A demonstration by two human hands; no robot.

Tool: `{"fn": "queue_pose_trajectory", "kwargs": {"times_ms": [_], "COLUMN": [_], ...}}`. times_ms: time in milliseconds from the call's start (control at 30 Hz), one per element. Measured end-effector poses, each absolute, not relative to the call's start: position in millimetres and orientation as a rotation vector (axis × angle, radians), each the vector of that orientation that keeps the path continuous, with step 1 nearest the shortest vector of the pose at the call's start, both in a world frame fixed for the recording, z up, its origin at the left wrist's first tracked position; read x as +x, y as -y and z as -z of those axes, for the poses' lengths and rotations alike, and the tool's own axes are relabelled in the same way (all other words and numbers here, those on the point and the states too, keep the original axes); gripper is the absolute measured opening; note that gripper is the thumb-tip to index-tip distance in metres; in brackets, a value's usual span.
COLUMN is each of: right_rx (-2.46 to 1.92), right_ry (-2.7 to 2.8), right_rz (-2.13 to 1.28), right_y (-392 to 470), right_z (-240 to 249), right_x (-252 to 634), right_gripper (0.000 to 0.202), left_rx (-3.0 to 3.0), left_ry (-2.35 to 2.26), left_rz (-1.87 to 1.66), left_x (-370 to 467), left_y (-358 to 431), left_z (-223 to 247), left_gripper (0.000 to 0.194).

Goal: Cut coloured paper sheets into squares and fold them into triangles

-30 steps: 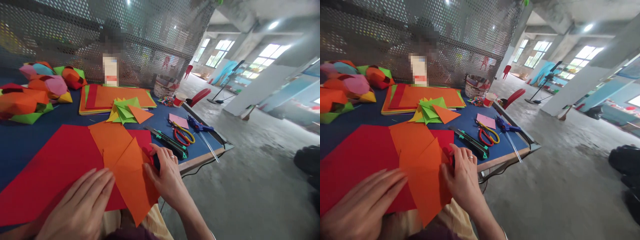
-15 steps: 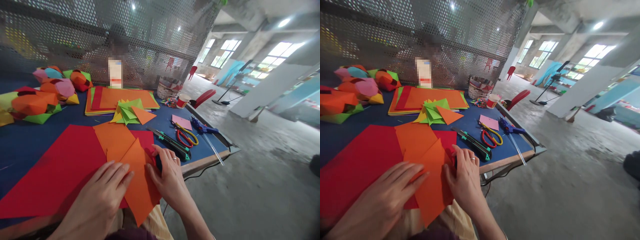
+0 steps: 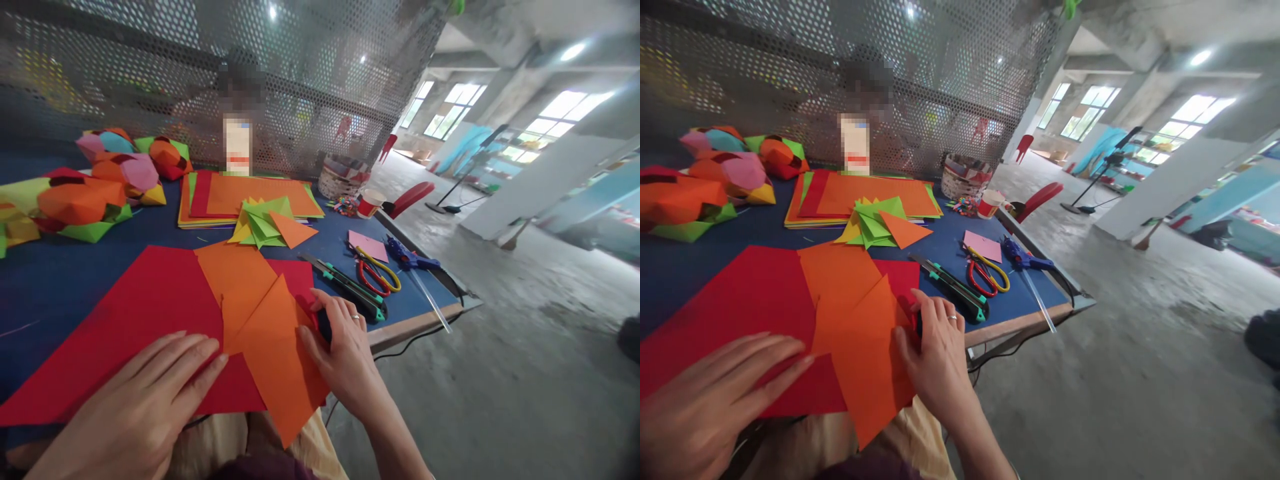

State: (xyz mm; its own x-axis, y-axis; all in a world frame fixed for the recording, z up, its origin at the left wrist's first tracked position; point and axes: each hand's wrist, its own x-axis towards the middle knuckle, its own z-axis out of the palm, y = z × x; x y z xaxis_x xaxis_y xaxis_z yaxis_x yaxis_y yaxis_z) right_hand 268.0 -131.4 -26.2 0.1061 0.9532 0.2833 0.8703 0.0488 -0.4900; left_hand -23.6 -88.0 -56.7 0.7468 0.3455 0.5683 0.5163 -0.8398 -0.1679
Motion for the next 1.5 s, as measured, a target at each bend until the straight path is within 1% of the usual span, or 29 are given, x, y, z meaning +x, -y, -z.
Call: {"fn": "queue_pose_trajectory", "kwargs": {"times_ms": [133, 200, 267, 333, 433, 533, 600, 700, 800, 1067, 1267, 1433, 1500], "right_rx": [-1.831, -1.827, -1.823, -1.818, -1.797, -1.795, -1.834, -1.935, -2.003, -1.94, -1.823, -1.802, -1.801], "right_ry": [1.774, 1.775, 1.774, 1.775, 1.785, 1.765, 1.712, 1.63, 1.649, 1.833, 1.933, 2.039, 2.068], "right_rz": [-0.197, -0.19, -0.175, -0.156, -0.122, -0.047, 0.04, 0.161, 0.192, 0.189, 0.086, -0.011, -0.045], "right_y": [130.7, 130.6, 131.1, 131.8, 131.5, 126.3, 120.1, 111.0, 106.4, 106.0, 134.5, 168.8, 178.3], "right_z": [25.5, 25.3, 25.5, 25.4, 22.9, 17.3, 14.2, 14.6, 20.2, 22.0, 9.4, 3.1, 0.4], "right_x": [268.4, 267.9, 266.6, 265.1, 267.9, 284.2, 302.3, 330.4, 347.2, 349.7, 344.5, 336.8, 334.8], "right_gripper": [0.041, 0.041, 0.041, 0.04, 0.037, 0.032, 0.031, 0.033, 0.033, 0.036, 0.04, 0.038, 0.038], "left_rx": [-2.649, -2.66, -2.656, -2.627, -2.595, -2.622, -2.648, -2.761, -2.859, -2.938, -3.082, -3.186, -3.196], "left_ry": [0.644, 0.695, 0.742, 0.764, 0.828, 0.942, 1.143, 1.455, 1.549, 1.776, 1.883, 1.962, 1.976], "left_rz": [0.719, 0.72, 0.785, 0.878, 0.919, 0.955, 0.987, 0.915, 0.803, 0.683, 0.829, 0.951, 0.972], "left_x": [-31.6, -28.0, -18.2, -3.4, 22.2, 44.6, 56.0, 68.8, 78.8, 90.2, 78.7, 70.3, 70.7], "left_y": [85.7, 86.6, 88.0, 89.3, 89.0, 84.0, 78.0, 67.1, 58.0, 50.7, 44.8, 41.2, 41.1], "left_z": [63.5, 59.9, 51.4, 41.0, 29.9, 29.7, 32.7, 33.5, 26.8, 11.2, 8.8, 7.1, 6.2], "left_gripper": [0.072, 0.073, 0.068, 0.058, 0.044, 0.038, 0.041, 0.052, 0.06, 0.059, 0.057, 0.063, 0.063]}}
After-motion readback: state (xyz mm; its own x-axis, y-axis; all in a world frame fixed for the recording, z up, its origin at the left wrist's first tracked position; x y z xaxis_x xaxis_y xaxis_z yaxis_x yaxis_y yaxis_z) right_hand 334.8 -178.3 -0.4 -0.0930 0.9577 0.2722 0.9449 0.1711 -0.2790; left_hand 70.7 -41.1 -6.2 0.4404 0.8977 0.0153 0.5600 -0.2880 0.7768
